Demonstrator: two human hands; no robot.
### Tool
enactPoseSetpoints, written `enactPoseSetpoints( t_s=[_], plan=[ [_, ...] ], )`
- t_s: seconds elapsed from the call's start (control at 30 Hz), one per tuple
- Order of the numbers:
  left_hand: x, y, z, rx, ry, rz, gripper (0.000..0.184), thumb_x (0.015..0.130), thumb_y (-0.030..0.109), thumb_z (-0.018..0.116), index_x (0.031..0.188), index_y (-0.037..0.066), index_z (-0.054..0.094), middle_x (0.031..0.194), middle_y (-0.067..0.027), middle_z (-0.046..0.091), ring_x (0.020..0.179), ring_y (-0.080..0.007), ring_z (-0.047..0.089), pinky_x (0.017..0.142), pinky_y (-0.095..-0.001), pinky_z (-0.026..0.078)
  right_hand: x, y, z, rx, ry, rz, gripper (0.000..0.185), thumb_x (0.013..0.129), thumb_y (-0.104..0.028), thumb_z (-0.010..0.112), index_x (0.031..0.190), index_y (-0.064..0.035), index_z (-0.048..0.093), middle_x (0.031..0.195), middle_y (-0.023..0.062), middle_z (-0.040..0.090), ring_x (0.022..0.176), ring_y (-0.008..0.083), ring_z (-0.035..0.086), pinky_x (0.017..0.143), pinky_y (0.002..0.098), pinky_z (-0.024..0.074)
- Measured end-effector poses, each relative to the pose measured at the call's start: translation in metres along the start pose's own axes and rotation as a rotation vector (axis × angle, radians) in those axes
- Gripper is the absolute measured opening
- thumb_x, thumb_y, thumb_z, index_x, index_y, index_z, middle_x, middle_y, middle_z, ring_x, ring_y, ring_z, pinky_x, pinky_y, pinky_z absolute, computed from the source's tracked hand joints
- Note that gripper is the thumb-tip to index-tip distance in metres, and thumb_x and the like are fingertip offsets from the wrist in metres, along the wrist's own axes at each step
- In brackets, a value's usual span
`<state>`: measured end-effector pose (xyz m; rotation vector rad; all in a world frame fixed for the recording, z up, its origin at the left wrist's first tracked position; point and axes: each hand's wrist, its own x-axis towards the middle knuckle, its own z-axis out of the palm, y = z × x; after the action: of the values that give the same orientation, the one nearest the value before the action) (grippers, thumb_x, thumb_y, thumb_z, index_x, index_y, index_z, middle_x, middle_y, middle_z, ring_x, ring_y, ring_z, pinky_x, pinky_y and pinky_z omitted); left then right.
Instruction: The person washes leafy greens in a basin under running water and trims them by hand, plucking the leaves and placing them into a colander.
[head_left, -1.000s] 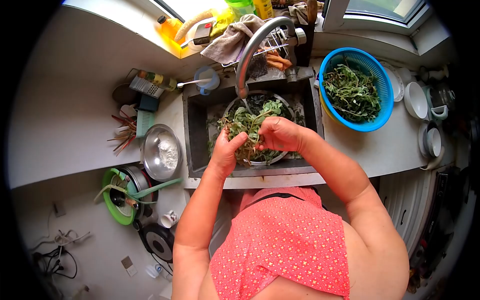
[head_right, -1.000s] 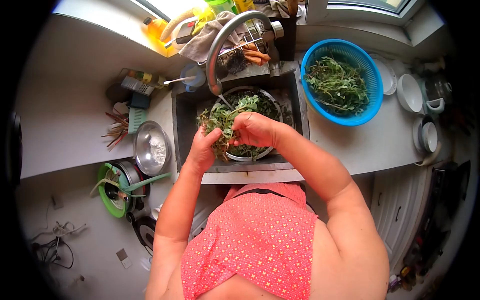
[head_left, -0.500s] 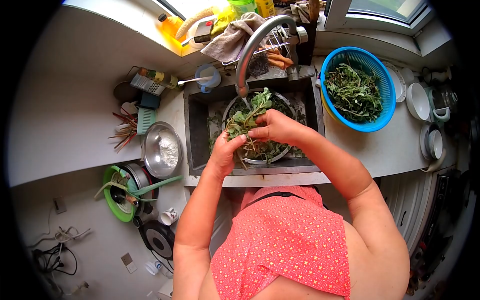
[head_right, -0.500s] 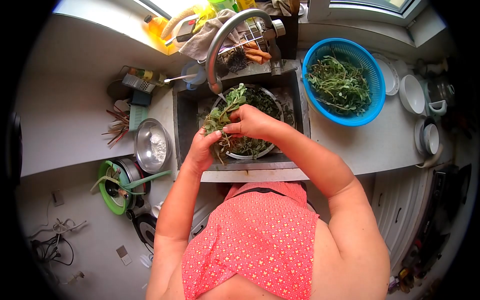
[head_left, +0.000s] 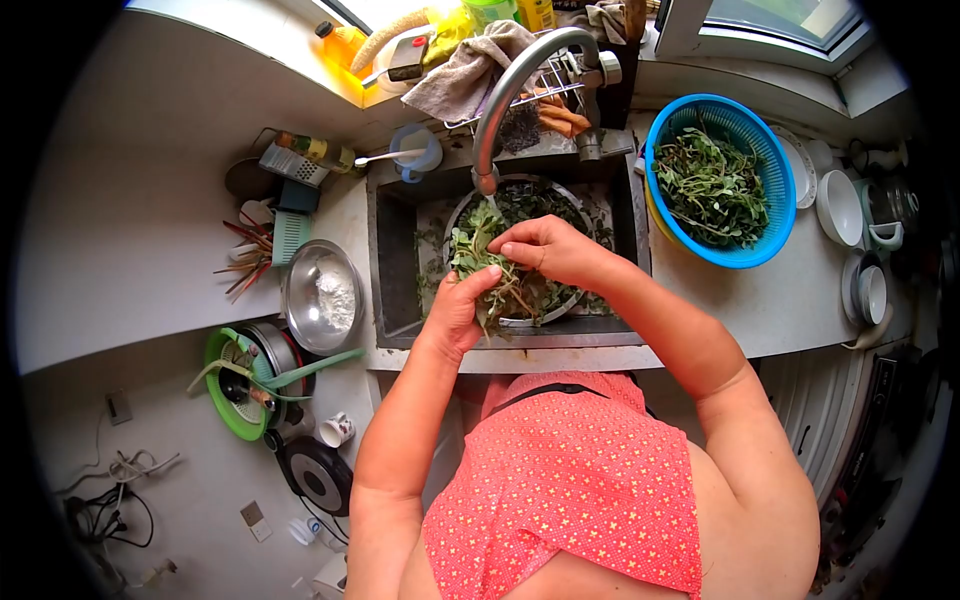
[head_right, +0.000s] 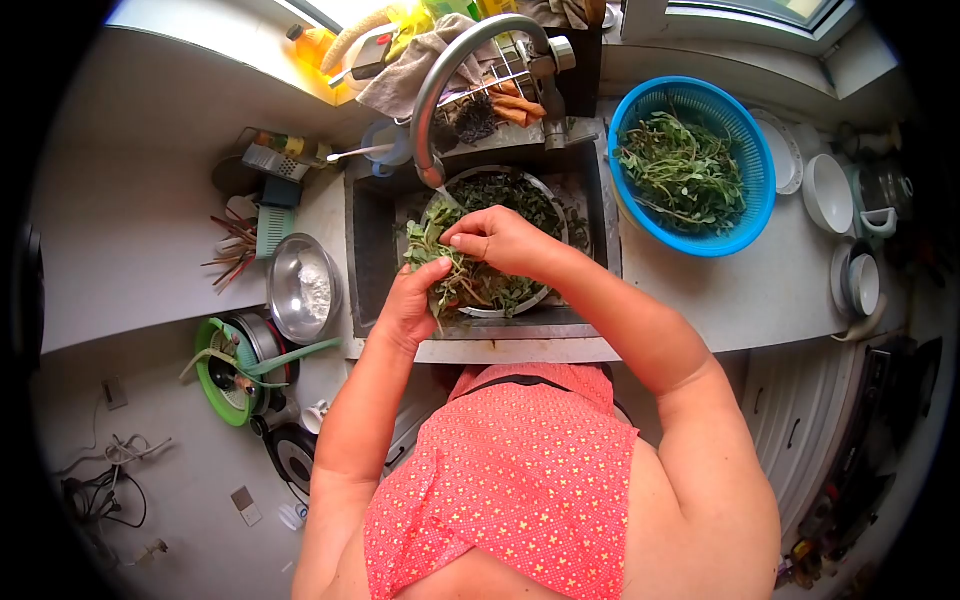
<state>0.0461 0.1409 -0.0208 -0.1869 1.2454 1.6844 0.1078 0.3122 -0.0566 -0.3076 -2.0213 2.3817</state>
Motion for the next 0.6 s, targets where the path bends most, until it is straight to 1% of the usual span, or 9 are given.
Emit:
enactPoseSetpoints(
  t_s=[0.03, 0.1, 0.13, 0.17, 0.23, 0.27, 0.37, 0.5, 0.6],
  plan=[
    [0.002, -0.001, 0.000, -0.005, 0.019, 0.035, 0.033, 0.082, 0.008, 0.064, 0.114, 0.004, 0.054, 0.100, -0.0077, 0.064, 0.086, -0.0198, 0.064, 0.074, -0.0348, 0.054, -0.004, -0.004, -0.001, 0.000, -0.001, 0.001, 0.023, 0.083, -0.019, 0.066, 0.098, -0.0020, 0.067, 0.079, 0.0097, 0.066, 0.071, 0.0153, 0.061, 0.065, 0.0289, 0.0486],
    [0.005, -0.002, -0.002, -0.013, 0.040, 0.071, 0.032, 0.082, 0.007, 0.063, 0.113, 0.003, 0.055, 0.100, -0.0079, 0.064, 0.086, -0.0194, 0.064, 0.075, -0.0346, 0.054, -0.016, -0.018, -0.003, -0.363, 0.207, -0.179, 0.020, 0.083, -0.018, 0.067, 0.093, -0.0014, 0.066, 0.078, 0.0048, 0.062, 0.069, 0.0083, 0.056, 0.063, 0.0256, 0.0469],
    [0.007, -0.004, -0.004, 0.002, 0.057, 0.101, 0.030, 0.082, 0.007, 0.063, 0.111, 0.003, 0.055, 0.099, -0.0077, 0.064, 0.085, -0.0189, 0.064, 0.074, -0.0341, 0.054, -0.022, -0.022, -0.002, -0.339, 0.162, -0.154, 0.020, 0.081, -0.020, 0.069, 0.089, -0.0021, 0.065, 0.075, 0.0061, 0.061, 0.066, 0.0133, 0.059, 0.060, 0.0279, 0.0476],
    [0.009, -0.006, -0.006, 0.019, 0.074, 0.130, 0.029, 0.082, 0.007, 0.063, 0.110, 0.002, 0.056, 0.098, -0.0076, 0.064, 0.085, -0.0185, 0.064, 0.074, -0.0336, 0.054, -0.026, -0.021, -0.001, -0.338, 0.161, -0.153, 0.020, 0.081, -0.020, 0.069, 0.089, -0.0021, 0.065, 0.075, 0.0061, 0.061, 0.066, 0.0133, 0.059, 0.060, 0.0279, 0.0476],
    [0.011, -0.010, -0.008, 0.047, 0.103, 0.149, 0.028, 0.082, 0.006, 0.063, 0.109, 0.002, 0.057, 0.097, -0.0073, 0.064, 0.084, -0.0181, 0.064, 0.075, -0.0332, 0.054, -0.031, -0.020, 0.001, -0.636, 0.042, -0.292, 0.021, 0.078, -0.021, 0.070, 0.088, -0.0027, 0.066, 0.074, 0.0098, 0.062, 0.066, 0.0213, 0.061, 0.060, 0.0319, 0.0489],
    [0.012, -0.011, -0.008, 0.074, 0.130, 0.171, 0.026, 0.082, 0.006, 0.063, 0.108, 0.001, 0.057, 0.096, -0.0070, 0.064, 0.084, -0.0176, 0.063, 0.075, -0.0328, 0.054, -0.031, -0.014, 0.003, -0.630, 0.085, -0.292, 0.020, 0.076, -0.019, 0.070, 0.087, -0.0032, 0.066, 0.076, 0.0127, 0.062, 0.068, 0.0275, 0.062, 0.061, 0.0354, 0.0496],
    [0.014, -0.016, -0.006, 0.064, 0.131, 0.221, 0.025, 0.082, 0.006, 0.065, 0.105, 0.003, 0.059, 0.095, -0.0041, 0.064, 0.083, -0.0133, 0.061, 0.074, -0.0286, 0.051, -0.030, -0.008, 0.005, -0.707, 0.135, -0.316, 0.018, 0.076, -0.018, 0.068, 0.088, -0.0047, 0.067, 0.077, 0.0120, 0.062, 0.069, 0.0283, 0.063, 0.062, 0.0361, 0.0501],
    [0.013, -0.020, -0.003, 0.088, 0.138, 0.282, 0.025, 0.081, 0.005, 0.066, 0.105, 0.004, 0.059, 0.096, -0.0031, 0.064, 0.082, -0.0124, 0.061, 0.074, -0.0277, 0.050, -0.032, -0.011, 0.008, -0.733, 0.120, -0.309, 0.016, 0.076, -0.017, 0.066, 0.087, -0.0060, 0.067, 0.077, 0.0111, 0.061, 0.069, 0.0297, 0.062, 0.062, 0.0375, 0.0504],
    [0.016, -0.024, -0.006, 0.109, 0.147, 0.290, 0.024, 0.082, 0.006, 0.066, 0.105, 0.005, 0.060, 0.096, -0.0025, 0.064, 0.083, -0.0118, 0.060, 0.074, -0.0273, 0.050, -0.030, -0.007, 0.009, -0.844, 0.157, -0.339, 0.014, 0.075, -0.017, 0.064, 0.084, -0.0068, 0.066, 0.077, 0.0105, 0.061, 0.069, 0.0306, 0.062, 0.062, 0.0397, 0.0505]
  ],
)
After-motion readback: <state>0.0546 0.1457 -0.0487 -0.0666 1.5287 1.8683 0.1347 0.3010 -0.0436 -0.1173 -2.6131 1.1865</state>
